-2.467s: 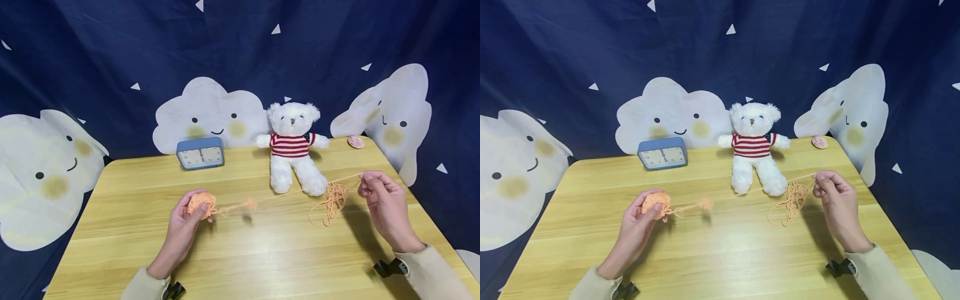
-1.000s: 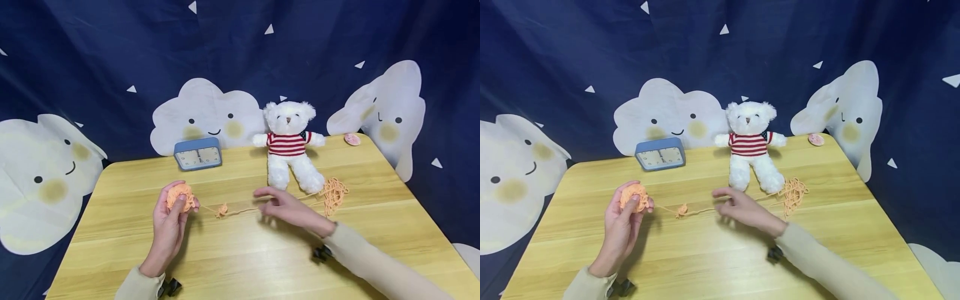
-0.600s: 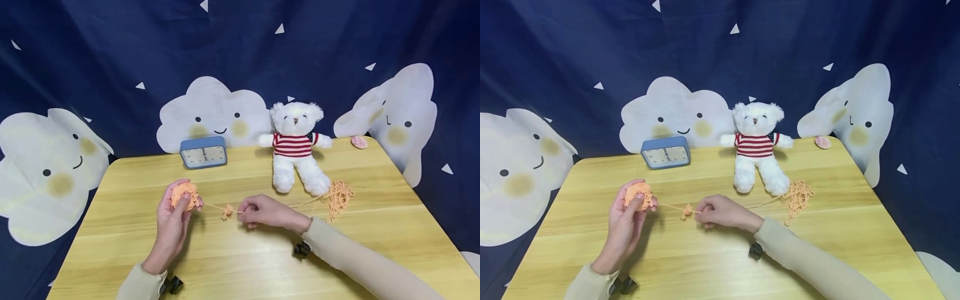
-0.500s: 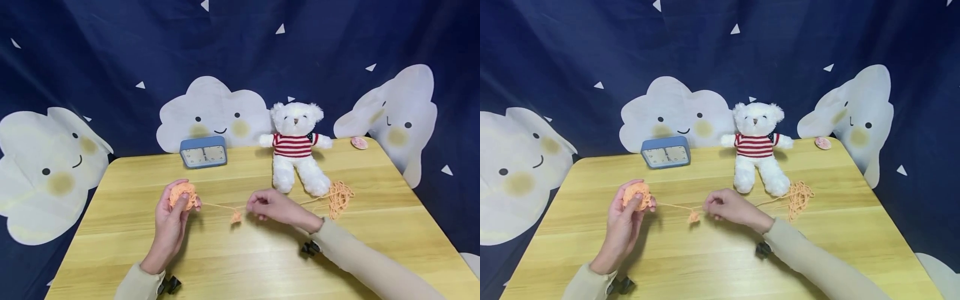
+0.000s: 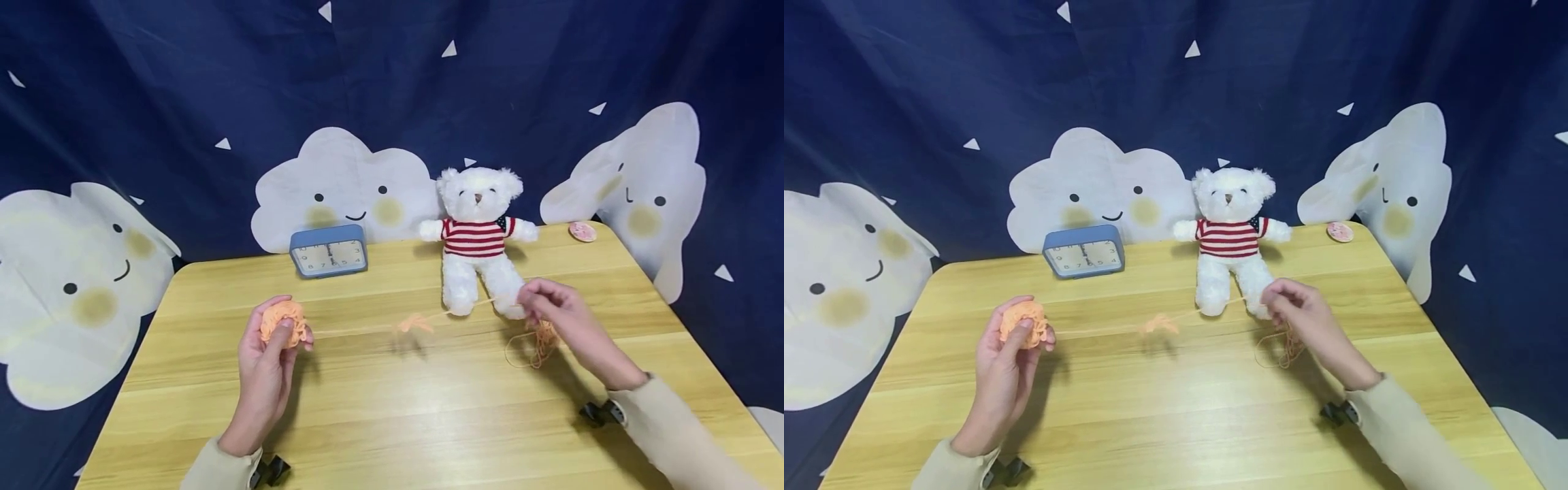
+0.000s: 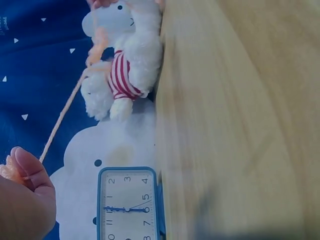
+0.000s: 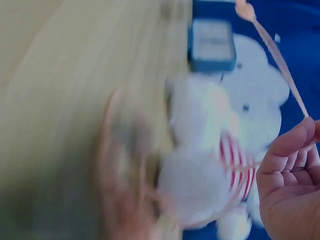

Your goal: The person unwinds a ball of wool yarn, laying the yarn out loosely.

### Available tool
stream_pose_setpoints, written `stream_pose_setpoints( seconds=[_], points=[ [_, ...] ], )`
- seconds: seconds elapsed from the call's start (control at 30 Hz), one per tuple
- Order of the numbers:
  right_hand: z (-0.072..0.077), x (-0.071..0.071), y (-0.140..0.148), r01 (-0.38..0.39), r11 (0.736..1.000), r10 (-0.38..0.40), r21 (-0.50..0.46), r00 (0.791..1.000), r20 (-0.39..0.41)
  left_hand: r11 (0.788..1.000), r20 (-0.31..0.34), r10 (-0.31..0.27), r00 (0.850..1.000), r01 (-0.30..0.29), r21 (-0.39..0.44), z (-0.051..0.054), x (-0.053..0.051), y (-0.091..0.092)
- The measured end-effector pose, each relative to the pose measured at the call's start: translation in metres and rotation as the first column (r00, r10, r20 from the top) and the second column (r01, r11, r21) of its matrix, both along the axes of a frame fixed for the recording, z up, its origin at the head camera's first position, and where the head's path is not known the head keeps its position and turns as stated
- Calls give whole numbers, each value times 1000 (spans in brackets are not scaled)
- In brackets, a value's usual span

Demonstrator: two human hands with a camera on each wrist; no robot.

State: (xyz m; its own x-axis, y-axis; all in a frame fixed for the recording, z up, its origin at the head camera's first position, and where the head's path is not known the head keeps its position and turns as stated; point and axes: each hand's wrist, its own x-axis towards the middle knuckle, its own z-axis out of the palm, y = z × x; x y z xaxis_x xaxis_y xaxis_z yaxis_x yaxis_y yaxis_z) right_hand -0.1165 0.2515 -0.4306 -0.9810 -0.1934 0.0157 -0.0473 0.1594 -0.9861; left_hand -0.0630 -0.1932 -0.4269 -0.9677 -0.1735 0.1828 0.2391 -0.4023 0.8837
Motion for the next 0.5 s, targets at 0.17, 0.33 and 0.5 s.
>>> stream_pose_setpoints(
  seconds=[0.17,0.33,0.5],
  points=[
    [-15,0,42,107,994,-106,-25,994,37,999,-31,6,1000,-4,47,3,-1,-2],
    [-28,-4,81,133,981,-144,139,986,79,998,-51,17,999,-13,63,7,-3,-5],
    [-35,-13,112,108,948,-153,300,980,129,995,-71,53,996,-46,94,11,-3,-10]
  ],
)
